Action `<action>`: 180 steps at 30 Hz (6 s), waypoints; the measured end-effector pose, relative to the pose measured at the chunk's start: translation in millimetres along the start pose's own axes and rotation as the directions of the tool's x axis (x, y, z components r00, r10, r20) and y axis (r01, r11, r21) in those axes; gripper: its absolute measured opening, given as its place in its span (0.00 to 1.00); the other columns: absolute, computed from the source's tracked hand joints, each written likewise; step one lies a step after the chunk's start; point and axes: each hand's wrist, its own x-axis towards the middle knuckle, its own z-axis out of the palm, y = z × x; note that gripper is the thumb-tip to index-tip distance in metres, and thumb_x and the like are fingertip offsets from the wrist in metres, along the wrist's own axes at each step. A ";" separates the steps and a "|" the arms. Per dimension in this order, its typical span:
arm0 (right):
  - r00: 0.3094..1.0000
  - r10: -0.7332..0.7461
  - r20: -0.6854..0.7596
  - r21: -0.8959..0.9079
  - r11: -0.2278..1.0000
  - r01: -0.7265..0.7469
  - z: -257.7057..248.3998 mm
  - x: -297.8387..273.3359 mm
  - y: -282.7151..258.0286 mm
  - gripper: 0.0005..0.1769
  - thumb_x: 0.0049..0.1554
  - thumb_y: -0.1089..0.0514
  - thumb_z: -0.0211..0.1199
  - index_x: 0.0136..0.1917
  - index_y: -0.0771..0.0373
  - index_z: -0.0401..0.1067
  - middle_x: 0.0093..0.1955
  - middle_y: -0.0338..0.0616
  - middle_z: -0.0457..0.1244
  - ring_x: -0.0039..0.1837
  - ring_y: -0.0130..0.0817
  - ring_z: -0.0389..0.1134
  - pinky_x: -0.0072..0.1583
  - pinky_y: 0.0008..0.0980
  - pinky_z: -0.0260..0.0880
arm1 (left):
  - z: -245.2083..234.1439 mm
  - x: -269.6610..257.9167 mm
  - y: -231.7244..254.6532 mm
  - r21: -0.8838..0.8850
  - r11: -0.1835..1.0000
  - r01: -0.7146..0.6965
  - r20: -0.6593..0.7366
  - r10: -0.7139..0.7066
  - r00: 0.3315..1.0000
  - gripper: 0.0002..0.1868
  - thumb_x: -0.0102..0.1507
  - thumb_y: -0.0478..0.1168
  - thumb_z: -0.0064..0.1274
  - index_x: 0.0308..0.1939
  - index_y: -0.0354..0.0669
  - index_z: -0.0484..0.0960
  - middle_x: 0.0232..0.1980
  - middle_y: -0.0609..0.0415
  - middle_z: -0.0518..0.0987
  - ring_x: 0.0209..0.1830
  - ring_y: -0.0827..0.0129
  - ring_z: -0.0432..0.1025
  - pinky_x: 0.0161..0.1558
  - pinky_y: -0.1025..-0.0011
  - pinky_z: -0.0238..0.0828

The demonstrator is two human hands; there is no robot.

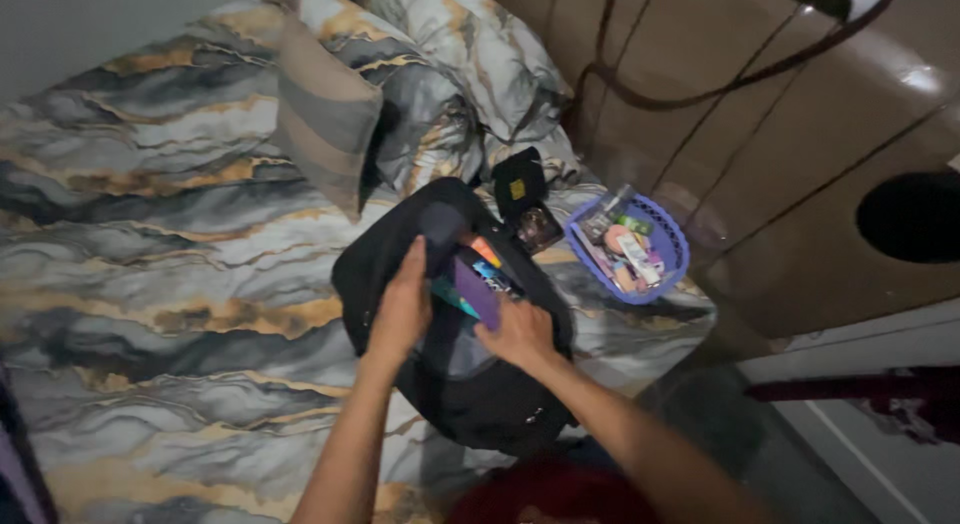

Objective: The person packs a black backpack on a bed. They place small items from a blue basket and a wallet into the bag, zip compartments, take out and fold a white shirt and purple clothing, then place a phone, charger cable, and other small items into the backpack pockets and zip them closed.

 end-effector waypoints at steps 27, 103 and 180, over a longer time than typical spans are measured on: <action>0.952 -0.027 -0.306 -0.058 0.998 0.009 -22.5 -37.8 136.7 0.42 0.50 0.54 0.62 0.75 0.72 0.58 0.78 0.62 0.52 0.80 0.55 0.50 0.78 0.51 0.45 | 163.8 -19.7 114.6 -0.181 0.981 0.071 0.391 0.005 0.920 0.34 0.74 0.52 0.37 0.73 0.22 0.59 0.73 0.24 0.64 0.75 0.36 0.58 0.70 0.56 0.56; 0.944 -0.272 -0.185 0.128 0.946 0.298 101.5 5.9 -7.7 0.23 0.57 0.46 0.63 0.59 0.62 0.76 0.37 0.52 0.71 0.38 0.48 0.72 0.40 0.45 0.71 | -41.1 -32.0 -9.2 0.149 0.985 -0.090 0.108 0.074 0.991 0.44 0.55 0.19 0.44 0.77 0.37 0.57 0.69 0.32 0.72 0.70 0.43 0.67 0.68 0.57 0.64; 0.921 0.390 0.014 0.933 0.327 -0.152 20.4 -24.9 238.6 0.31 0.63 0.44 0.52 0.73 0.62 0.65 0.54 0.48 0.71 0.51 0.32 0.72 0.50 0.32 0.72 | 319.0 -40.3 104.8 -0.461 0.617 0.637 0.434 -0.470 0.769 0.18 0.62 0.26 0.56 0.56 0.39 0.84 0.52 0.48 0.87 0.50 0.70 0.80 0.53 0.72 0.77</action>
